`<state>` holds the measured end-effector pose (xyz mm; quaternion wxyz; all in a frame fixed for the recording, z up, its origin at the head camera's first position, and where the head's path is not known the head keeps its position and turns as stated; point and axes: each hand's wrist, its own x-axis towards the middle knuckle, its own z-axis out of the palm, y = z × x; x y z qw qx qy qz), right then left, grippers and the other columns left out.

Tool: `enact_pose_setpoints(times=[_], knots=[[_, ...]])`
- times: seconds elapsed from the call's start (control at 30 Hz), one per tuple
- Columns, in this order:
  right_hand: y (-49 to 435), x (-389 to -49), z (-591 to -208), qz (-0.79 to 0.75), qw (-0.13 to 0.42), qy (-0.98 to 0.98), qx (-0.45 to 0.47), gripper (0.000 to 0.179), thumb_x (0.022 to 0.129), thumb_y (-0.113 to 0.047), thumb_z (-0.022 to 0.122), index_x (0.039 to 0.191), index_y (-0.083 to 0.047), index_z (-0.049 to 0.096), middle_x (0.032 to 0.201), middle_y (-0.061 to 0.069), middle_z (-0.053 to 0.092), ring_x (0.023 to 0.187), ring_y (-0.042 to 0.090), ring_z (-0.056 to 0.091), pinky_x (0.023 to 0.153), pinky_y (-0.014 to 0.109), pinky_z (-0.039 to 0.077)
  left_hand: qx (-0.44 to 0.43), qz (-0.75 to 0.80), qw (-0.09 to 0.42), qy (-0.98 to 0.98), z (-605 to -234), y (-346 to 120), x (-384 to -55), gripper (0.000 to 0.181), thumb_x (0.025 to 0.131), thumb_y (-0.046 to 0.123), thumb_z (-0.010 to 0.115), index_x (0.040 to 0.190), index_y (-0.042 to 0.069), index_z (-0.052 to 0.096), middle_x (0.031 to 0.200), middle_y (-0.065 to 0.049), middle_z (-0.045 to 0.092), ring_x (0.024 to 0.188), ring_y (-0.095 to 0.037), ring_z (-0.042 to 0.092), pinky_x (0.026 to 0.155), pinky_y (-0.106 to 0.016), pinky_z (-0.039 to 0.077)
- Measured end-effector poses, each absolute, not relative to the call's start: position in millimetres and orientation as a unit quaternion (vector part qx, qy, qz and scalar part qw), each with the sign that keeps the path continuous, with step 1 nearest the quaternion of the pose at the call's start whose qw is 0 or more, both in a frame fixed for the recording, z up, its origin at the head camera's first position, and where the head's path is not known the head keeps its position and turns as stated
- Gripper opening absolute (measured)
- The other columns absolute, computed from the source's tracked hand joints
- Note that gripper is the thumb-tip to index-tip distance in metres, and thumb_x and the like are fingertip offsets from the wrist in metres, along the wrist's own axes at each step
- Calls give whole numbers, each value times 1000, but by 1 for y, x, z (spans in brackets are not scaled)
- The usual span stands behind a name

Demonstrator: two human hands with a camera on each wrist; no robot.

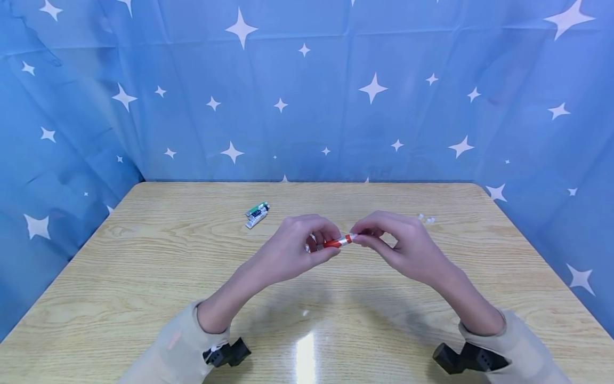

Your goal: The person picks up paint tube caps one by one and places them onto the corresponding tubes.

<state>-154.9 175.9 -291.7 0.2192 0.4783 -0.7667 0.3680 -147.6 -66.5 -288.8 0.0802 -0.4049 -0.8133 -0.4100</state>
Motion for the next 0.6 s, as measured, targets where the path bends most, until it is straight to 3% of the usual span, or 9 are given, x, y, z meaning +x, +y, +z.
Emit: enact_pose_setpoints(times=[0.13, 0.23, 0.6], knots=[[176, -155, -291, 373, 215, -753, 496, 11, 95, -12, 71, 105, -9, 72, 95, -1, 72, 78, 9, 67, 72, 18, 54, -408, -416, 75, -809, -289, -67, -148, 12, 87, 3, 77, 98, 5, 73, 87, 1, 68, 72, -2, 59, 65, -18, 54], [176, -154, -290, 376, 213, -750, 501, 20, 99, -25, 63, 106, -8, 72, 96, -1, 72, 82, 10, 67, 76, 19, 55, -409, -420, 68, -807, -288, -68, -147, 13, 88, 3, 77, 101, 5, 74, 89, 1, 69, 72, -1, 59, 66, -18, 54], [176, -154, -291, 371, 224, -754, 494, 22, 101, -24, 62, 104, -5, 73, 95, 2, 72, 79, 10, 65, 71, 16, 50, -416, -422, 57, -804, -287, -69, -147, 17, 89, 5, 77, 105, 3, 76, 93, -1, 70, 71, 1, 59, 67, -18, 55]])
